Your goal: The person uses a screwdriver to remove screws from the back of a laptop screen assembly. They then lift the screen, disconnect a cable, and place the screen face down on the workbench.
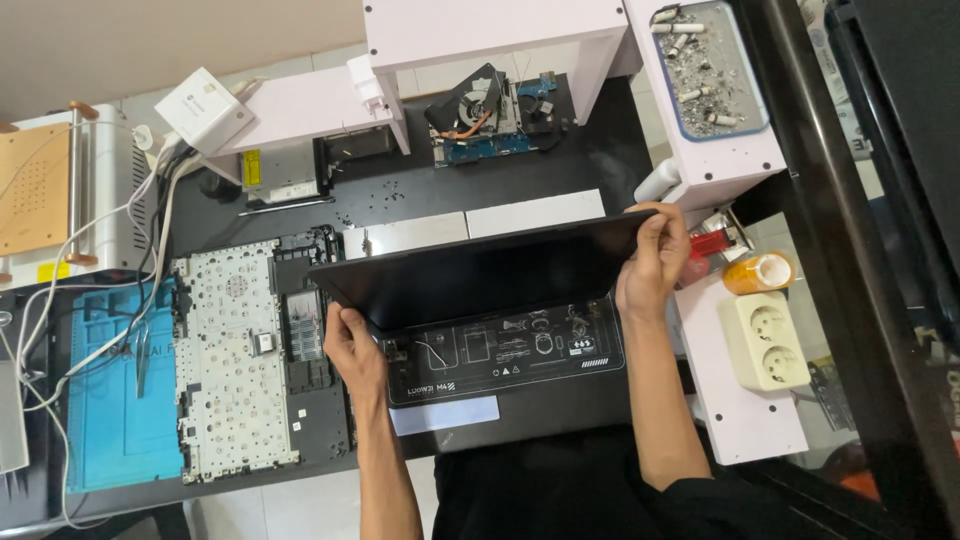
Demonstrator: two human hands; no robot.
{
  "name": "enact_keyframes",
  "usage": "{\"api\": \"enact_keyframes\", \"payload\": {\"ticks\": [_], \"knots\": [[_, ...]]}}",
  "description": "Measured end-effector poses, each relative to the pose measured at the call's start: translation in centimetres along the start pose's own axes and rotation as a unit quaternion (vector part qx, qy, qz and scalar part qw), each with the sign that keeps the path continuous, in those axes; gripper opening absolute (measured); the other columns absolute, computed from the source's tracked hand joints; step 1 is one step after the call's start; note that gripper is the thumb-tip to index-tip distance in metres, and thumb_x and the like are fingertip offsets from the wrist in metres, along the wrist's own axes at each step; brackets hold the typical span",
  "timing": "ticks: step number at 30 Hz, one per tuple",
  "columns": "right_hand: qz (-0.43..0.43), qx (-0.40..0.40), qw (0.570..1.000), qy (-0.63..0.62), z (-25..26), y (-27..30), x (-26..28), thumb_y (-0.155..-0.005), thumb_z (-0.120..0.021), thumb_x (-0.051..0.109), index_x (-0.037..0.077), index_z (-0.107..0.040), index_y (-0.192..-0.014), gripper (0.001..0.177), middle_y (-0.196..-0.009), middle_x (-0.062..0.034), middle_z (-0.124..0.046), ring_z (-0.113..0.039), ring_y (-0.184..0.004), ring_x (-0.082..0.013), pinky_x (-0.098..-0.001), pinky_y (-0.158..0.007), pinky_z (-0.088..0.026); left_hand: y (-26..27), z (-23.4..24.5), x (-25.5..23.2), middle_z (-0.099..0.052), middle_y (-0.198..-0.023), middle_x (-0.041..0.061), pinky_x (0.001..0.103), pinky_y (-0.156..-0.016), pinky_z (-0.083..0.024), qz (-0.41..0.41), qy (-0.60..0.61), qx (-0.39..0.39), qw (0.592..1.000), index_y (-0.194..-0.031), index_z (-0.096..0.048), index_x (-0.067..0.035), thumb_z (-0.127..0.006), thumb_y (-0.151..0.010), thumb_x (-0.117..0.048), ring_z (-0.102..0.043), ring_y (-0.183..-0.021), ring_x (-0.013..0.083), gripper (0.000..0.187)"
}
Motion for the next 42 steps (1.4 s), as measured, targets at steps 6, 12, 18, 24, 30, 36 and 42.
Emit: {"api": "enact_keyframes", "payload": {"ticks": [6,12,18,24,30,36,42], "knots": [[-0.009,0.023,0.999,0.043,0.3,0.7,0.6,-0.111,-0.061,0.03,0.002,-0.06,-0.115,0.028,-0.107,-0.0016,-0.064,-0.056,-0.098,-0.0076,-0.022,-0.093,-0.046,1.1,0.1,1.1,-0.038,-0.081,-0.005,0.023,-0.065,-0.03,0.032,0.012,0.01,0.999,-0.097,-0.048,-0.004,-0.044,-0.115,-0.028,-0.032,-0.075,0.0056,0.03],[-0.056,0.048,0.988,0.137,3.9,3.5,-2.3,-0.11,-0.062,0.03,0.003,-0.062,-0.113,0.027,-0.096,0.0055,-0.06,-0.051,-0.088,-0.0037,-0.0197,-0.081,-0.041,1.2,0.1,1.1,-0.038,-0.081,-0.005,0.023,-0.065,-0.031,0.006,-0.009,-0.012,1.0,-0.096,-0.047,-0.004,-0.044,-0.116,-0.03,-0.034,-0.076,0.0049,0.032],[-0.04,0.067,0.985,0.152,3.4,3.3,-1.8,-0.11,-0.061,0.028,0.002,-0.062,-0.113,0.026,-0.096,0.0047,-0.059,-0.051,-0.09,-0.0047,-0.022,-0.083,-0.041,1.7,0.3,1.8,-0.036,-0.081,-0.005,0.024,-0.065,-0.029,0.021,-0.013,-0.018,1.0,-0.093,-0.042,-0.004,-0.046,-0.118,-0.031,-0.031,-0.076,0.0061,0.036],[-0.093,0.094,0.978,0.161,5.8,6.5,-6.8,-0.111,-0.059,0.026,0.002,-0.059,-0.114,0.024,-0.096,0.0025,-0.059,-0.052,-0.089,-0.0062,-0.0232,-0.083,-0.042,1.9,-0.2,2.9,-0.05,-0.083,-0.003,0.023,-0.061,-0.035,0.039,-0.035,-0.016,0.999,-0.118,-0.054,0.0,-0.054,-0.108,-0.031,-0.041,-0.073,0.0063,0.032],[-0.118,0.069,0.97,0.199,5.2,5.9,-7.1,-0.11,-0.057,0.023,0.001,-0.06,-0.116,0.023,-0.095,0.0017,-0.061,-0.053,-0.087,-0.0058,-0.0226,-0.081,-0.043,0.6,-0.4,1.8,-0.056,-0.085,0.0,0.026,-0.064,-0.037,0.05,-0.079,-0.003,0.996,-0.118,-0.061,0.0,-0.056,-0.112,-0.026,-0.045,-0.073,0.0078,0.028],[-0.174,0.099,0.969,0.146,3.0,4.6,-3.7,-0.109,-0.057,0.017,-0.002,-0.06,-0.125,0.025,-0.106,-0.0028,-0.067,-0.058,-0.096,-0.0067,-0.022,-0.087,-0.045,-1.4,1.7,2.1,-0.059,-0.088,0.001,0.025,-0.068,-0.041,0.075,-0.059,0.022,0.995,-0.131,-0.061,0.002,-0.061,-0.11,-0.022,-0.05,-0.079,0.008,0.032],[-0.306,0.111,0.945,0.032,1.9,4.8,-0.2,-0.104,-0.056,0.013,0.001,-0.051,-0.146,0.044,-0.12,-0.0114,-0.072,-0.068,-0.107,-0.0117,-0.0264,-0.095,-0.053,-2.6,2.3,-3.2,-0.059,-0.135,0.008,0.024,-0.093,-0.048,0.08,-0.131,0.185,0.971,-0.157,-0.043,-0.004,-0.053,-0.101,-0.008,-0.061,-0.115,0.0113,0.057]]}}
Point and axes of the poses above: each hand's wrist, its own y-axis away from the middle knuckle, its own z-axis out of the back of the hand, x = y × z, the point moved 4 cm from there along -y, towards the middle knuckle
